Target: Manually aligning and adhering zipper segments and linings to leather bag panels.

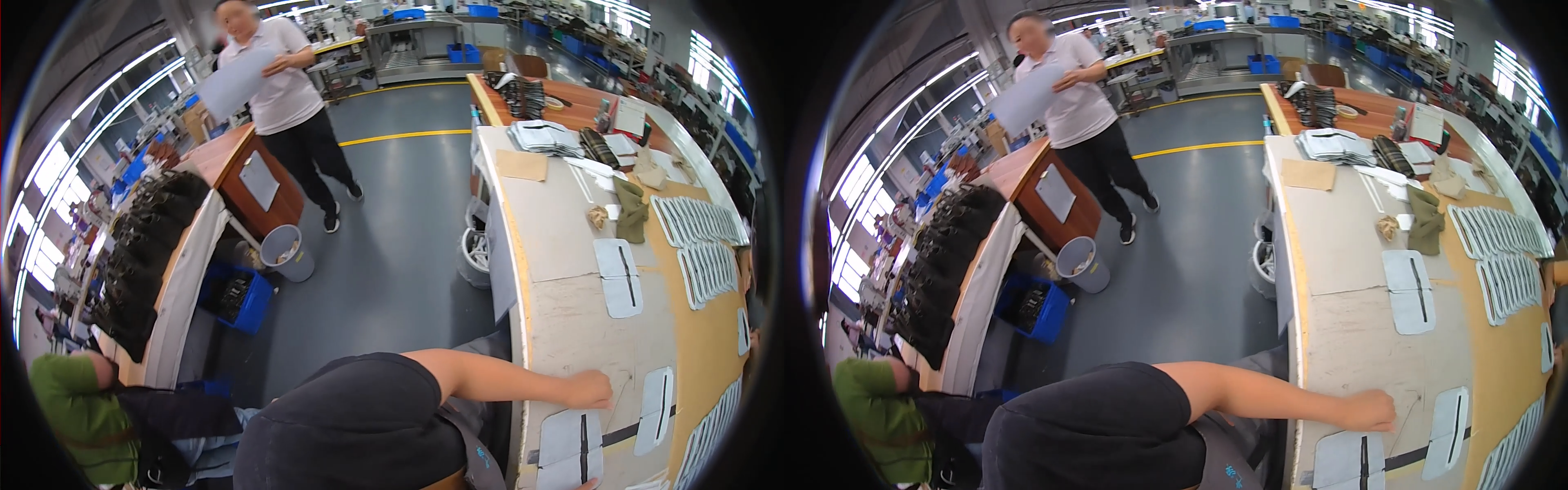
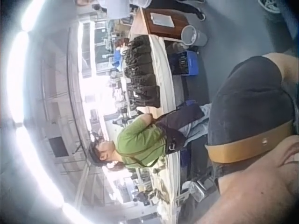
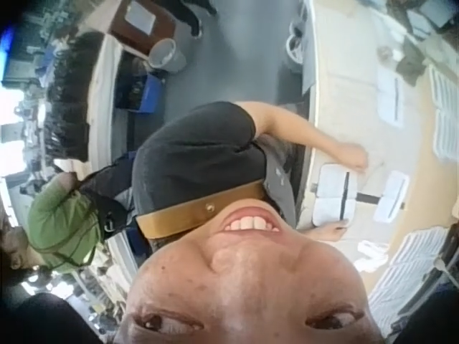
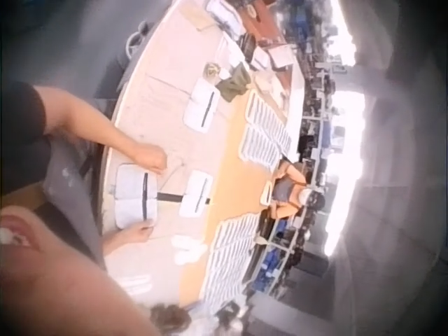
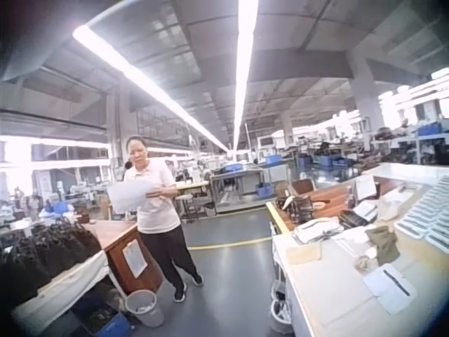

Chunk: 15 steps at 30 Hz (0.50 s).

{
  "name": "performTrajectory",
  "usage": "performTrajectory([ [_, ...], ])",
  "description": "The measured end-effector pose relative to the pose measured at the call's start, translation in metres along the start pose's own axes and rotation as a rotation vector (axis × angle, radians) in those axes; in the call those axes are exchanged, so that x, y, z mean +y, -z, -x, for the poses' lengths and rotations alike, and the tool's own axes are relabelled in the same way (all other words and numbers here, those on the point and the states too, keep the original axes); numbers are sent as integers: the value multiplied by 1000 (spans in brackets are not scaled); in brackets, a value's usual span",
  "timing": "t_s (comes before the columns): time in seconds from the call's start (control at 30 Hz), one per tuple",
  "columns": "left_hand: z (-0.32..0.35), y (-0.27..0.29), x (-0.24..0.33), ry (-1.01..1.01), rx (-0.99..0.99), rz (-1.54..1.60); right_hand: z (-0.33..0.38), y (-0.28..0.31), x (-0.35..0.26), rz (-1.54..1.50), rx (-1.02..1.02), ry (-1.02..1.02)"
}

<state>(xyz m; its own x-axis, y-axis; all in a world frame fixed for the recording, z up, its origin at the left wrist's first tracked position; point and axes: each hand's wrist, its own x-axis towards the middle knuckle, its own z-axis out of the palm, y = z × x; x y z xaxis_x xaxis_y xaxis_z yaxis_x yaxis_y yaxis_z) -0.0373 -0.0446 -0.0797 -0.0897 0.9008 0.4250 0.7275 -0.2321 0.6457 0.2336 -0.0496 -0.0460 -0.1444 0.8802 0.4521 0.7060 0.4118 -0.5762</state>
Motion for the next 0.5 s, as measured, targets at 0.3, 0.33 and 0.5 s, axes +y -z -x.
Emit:
performTrajectory([
  [0.3, 11, 39, 43, -83, -172, -81, 18, 9, -29, 96, 41, -207],
  [0.33, 8, 43, 42, -137, -173, -114, 17, 18, -33, 103, -26, -195],
  [0.5, -12, 52, 42, -90, -505, -8, 23, 14, -43, 116, 27, -200],
])
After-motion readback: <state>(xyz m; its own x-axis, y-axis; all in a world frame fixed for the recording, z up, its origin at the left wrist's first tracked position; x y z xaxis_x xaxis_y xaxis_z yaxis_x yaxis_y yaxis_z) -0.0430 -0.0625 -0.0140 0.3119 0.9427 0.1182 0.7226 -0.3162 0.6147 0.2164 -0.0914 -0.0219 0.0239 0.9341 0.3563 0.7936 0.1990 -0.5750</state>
